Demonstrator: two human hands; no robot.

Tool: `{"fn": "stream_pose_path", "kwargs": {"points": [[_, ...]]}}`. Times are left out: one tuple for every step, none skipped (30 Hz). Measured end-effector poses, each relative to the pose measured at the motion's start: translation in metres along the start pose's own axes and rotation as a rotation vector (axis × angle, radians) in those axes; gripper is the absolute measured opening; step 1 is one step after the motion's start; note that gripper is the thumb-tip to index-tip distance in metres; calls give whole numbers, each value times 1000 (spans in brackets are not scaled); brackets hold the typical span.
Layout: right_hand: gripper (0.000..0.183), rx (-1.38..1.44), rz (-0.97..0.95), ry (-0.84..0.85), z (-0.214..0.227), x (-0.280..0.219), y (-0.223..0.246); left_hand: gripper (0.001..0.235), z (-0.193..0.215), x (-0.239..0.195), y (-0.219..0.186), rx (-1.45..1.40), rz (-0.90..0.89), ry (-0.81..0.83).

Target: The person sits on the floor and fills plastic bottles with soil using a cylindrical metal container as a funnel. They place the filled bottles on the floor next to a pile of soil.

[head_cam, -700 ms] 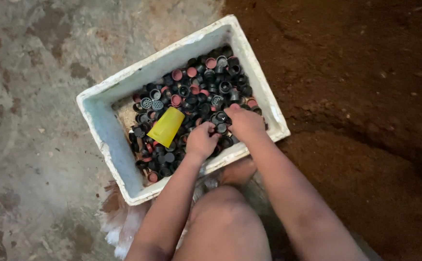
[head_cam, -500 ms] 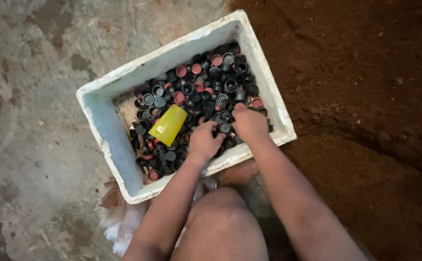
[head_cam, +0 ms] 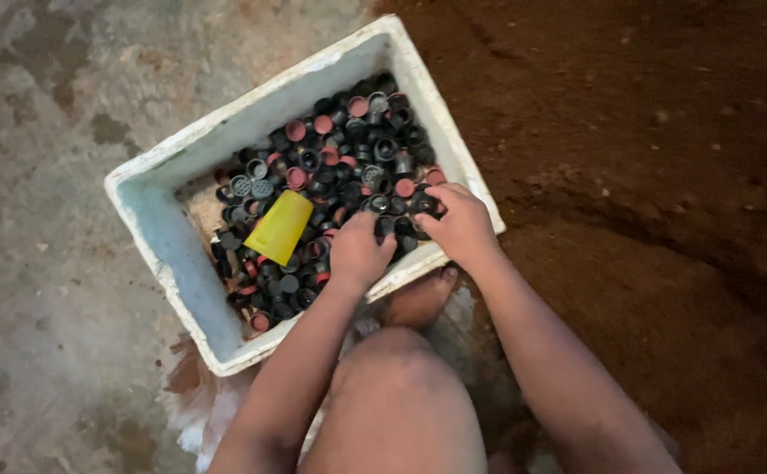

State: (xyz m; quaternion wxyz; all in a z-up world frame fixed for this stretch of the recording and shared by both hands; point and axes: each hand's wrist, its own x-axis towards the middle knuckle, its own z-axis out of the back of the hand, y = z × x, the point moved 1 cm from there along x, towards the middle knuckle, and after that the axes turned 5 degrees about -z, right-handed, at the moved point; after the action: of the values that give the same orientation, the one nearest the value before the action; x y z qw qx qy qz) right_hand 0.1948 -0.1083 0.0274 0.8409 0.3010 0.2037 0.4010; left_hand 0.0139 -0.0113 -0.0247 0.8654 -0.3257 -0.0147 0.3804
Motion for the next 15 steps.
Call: {"fn": "stream_pose_path", "kwargs": {"points": [[48, -5, -5, -16, 10, -7, 2, 44, 2, 0, -5, -2, -18, 1], [48, 93, -39, -33, 21, -16, 4, 48, 3, -1, -9, -75, 0, -13], [47, 192, -73, -50, 32, -25, 6, 51, 4, -2, -15, -149, 18, -25], [47, 186, -83, -73, 45, -35, 7, 51, 14, -1, -30, -152, -7, -16], [48, 262, -156, -103, 59, -46, 7, 49, 24, -1, -46, -189, -106, -67], [49, 340, -226, -137, 72, -56, 8, 47, 35, 1, -63, -227, -209, -118], [49, 336, -235, -165, 86, -64, 5, 47, 41, 5, -76, -231, -236, -108], [46, 377, -249, -201, 102, -75, 3, 48, 46, 8, -92, -218, -331, -81], [44, 419, -261, -237, 117, -87, 0, 50, 51, 11, -109, -205, -427, -54], [44, 414, -274, -275, 136, -98, -1, 50, 62, 13, -131, -210, -463, -38], [43, 393, -299, -320, 155, -110, -3, 51, 71, 15, -154, -107, -483, 49], [41, 379, -330, -368, 173, -125, -7, 53, 78, 15, -179, 6, -506, 137], [41, 379, -348, -409, 192, -140, -9, 53, 78, 15, -200, 10, -547, 155], [42, 335, -375, -457, 210, -157, -9, 49, 78, 14, -222, -22, -623, 189], [42, 292, -403, -504, 227, -174, -7, 46, 80, 12, -243, -53, -699, 225]]}}
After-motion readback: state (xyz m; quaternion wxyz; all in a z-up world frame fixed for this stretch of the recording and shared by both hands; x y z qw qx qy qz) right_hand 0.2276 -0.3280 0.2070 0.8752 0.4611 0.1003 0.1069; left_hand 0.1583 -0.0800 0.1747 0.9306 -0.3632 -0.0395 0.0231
